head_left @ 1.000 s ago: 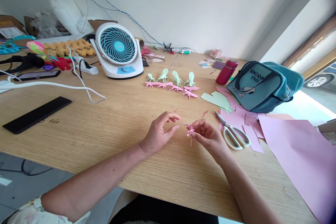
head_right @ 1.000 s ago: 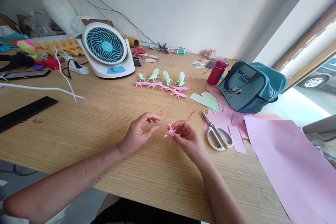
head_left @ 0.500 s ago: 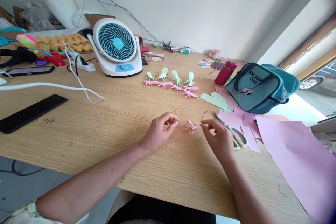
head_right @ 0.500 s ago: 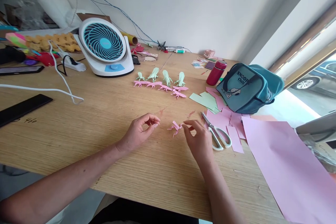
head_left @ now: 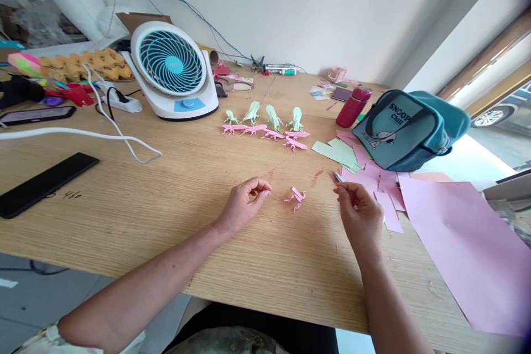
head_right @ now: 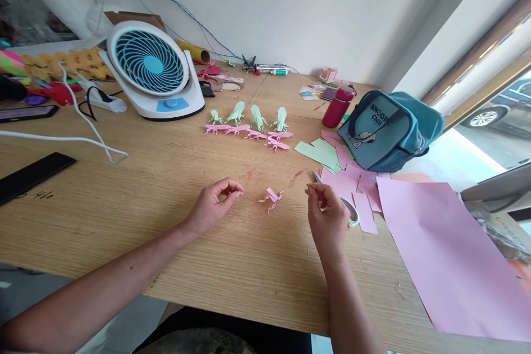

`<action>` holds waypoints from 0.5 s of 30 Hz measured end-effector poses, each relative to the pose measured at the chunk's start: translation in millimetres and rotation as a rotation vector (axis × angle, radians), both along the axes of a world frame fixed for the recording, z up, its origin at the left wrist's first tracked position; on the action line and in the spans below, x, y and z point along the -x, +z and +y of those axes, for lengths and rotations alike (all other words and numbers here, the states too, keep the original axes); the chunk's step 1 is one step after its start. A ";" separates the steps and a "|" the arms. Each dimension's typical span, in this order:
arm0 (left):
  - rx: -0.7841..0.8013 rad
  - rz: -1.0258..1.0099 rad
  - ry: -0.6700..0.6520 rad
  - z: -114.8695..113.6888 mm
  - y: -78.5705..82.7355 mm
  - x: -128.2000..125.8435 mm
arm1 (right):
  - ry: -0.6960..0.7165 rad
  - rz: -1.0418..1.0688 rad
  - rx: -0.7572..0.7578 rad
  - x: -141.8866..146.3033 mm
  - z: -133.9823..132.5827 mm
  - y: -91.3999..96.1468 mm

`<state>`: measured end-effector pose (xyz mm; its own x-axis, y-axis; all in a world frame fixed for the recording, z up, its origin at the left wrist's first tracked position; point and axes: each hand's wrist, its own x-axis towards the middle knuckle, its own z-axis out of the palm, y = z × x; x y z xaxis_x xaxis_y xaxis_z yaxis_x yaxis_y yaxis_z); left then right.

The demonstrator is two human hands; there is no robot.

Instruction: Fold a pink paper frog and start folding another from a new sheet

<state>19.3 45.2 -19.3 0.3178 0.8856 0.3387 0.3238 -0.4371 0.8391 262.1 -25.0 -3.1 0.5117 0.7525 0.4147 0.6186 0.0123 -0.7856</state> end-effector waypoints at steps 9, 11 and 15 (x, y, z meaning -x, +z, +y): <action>0.095 0.056 -0.014 0.3 -6.9 -2.7 | 0.044 0.039 -0.032 1.7 -0.5 1.3; 0.100 0.082 -0.025 0.3 -8.0 -4.6 | 0.066 0.036 -0.043 1.6 0.3 0.6; 0.070 0.153 -0.073 1.2 -8.7 -14.3 | 0.104 0.028 -0.042 0.8 1.1 -0.8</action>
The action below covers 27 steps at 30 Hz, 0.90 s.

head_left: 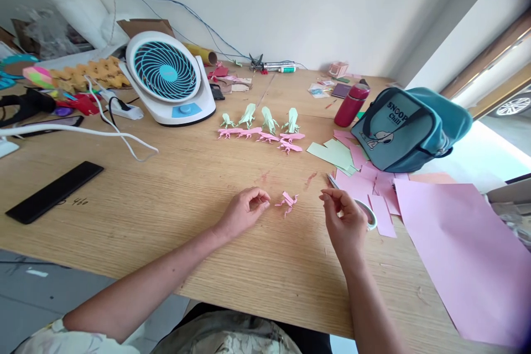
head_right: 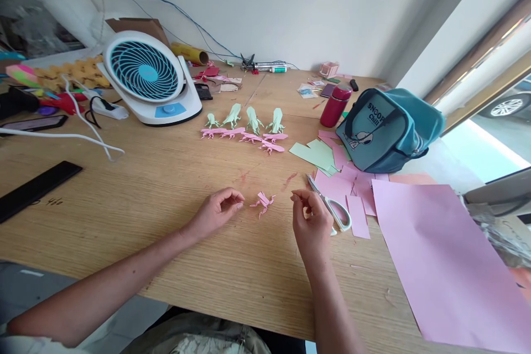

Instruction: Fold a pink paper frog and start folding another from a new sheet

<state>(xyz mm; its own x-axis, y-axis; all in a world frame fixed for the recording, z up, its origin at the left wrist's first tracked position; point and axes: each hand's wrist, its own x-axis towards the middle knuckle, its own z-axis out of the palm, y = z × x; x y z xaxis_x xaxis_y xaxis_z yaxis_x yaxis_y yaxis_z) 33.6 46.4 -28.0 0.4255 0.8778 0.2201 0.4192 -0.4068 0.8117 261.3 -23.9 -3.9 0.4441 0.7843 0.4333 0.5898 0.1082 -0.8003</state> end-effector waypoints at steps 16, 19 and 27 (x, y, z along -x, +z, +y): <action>-0.473 0.619 -0.487 41.2 46.0 -55.4 | 0.113 0.070 -0.015 2.4 -2.5 5.4; -0.486 0.628 -0.534 46.8 46.7 -57.4 | 0.124 0.095 -0.004 1.9 -2.3 4.2; -0.574 0.670 -0.570 74.3 54.7 -62.6 | 0.112 0.080 -0.004 -0.3 1.1 -2.5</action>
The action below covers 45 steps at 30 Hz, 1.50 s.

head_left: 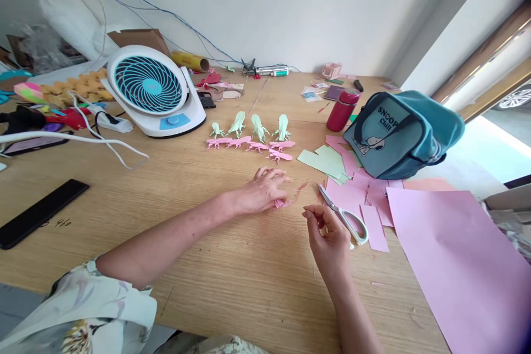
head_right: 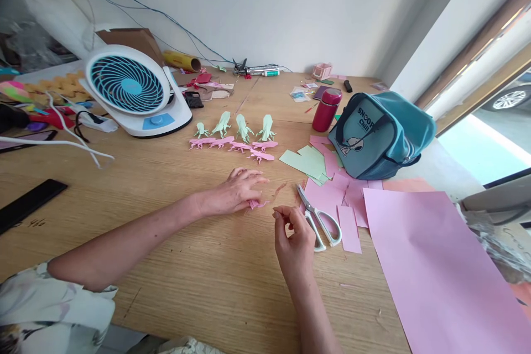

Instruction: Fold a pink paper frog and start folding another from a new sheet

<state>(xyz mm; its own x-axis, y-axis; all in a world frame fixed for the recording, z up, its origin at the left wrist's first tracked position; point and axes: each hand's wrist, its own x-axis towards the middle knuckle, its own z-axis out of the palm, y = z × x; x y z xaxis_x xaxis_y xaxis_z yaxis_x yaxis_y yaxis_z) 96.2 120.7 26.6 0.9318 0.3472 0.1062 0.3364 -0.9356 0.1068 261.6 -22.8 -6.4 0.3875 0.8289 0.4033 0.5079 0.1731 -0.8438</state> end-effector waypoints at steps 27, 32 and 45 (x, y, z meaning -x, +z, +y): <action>0.448 -0.712 0.501 -23.6 -55.1 41.5 | -0.006 -0.050 0.212 18.4 32.6 -28.2; 0.552 -0.630 0.591 -35.7 -53.4 21.1 | -0.007 -0.020 0.234 20.1 51.9 -32.1; 0.686 -0.792 0.697 -35.3 -50.4 1.7 | 0.102 0.309 0.166 30.4 61.2 -31.7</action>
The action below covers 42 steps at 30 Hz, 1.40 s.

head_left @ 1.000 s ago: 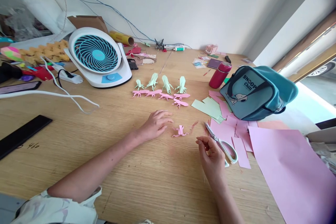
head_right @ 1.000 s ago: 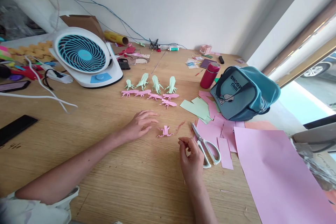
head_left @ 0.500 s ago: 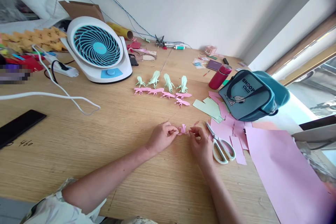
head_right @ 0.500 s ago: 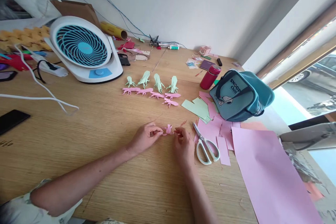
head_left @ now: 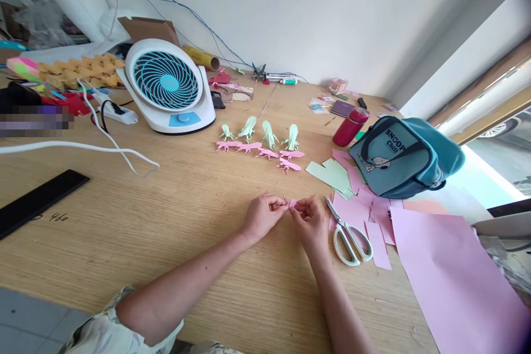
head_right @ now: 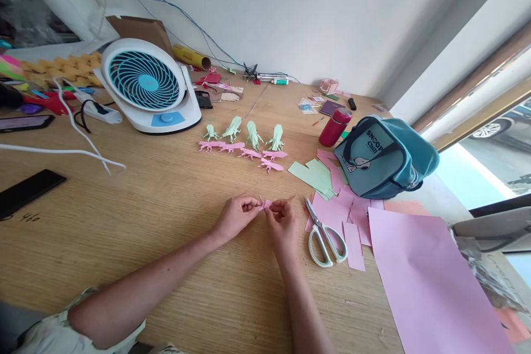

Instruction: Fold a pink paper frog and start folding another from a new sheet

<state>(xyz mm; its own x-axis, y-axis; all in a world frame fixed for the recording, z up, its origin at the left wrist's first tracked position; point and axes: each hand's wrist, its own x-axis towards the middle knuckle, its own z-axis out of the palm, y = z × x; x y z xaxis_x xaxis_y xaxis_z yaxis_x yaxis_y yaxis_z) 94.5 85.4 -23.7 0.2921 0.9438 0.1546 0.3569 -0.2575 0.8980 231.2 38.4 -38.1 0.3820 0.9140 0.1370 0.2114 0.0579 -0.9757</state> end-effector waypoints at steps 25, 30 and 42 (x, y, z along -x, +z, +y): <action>0.315 -0.435 -0.186 -10.1 14.9 0.2 | 0.219 0.303 -0.015 -8.0 -5.5 22.8; 0.360 -0.384 -0.165 -8.5 14.4 4.0 | 0.155 0.171 -0.028 -5.9 -6.1 22.4; 0.495 -0.482 -0.155 -12.6 23.4 1.6 | 0.127 -0.016 -0.096 -1.9 -10.5 27.3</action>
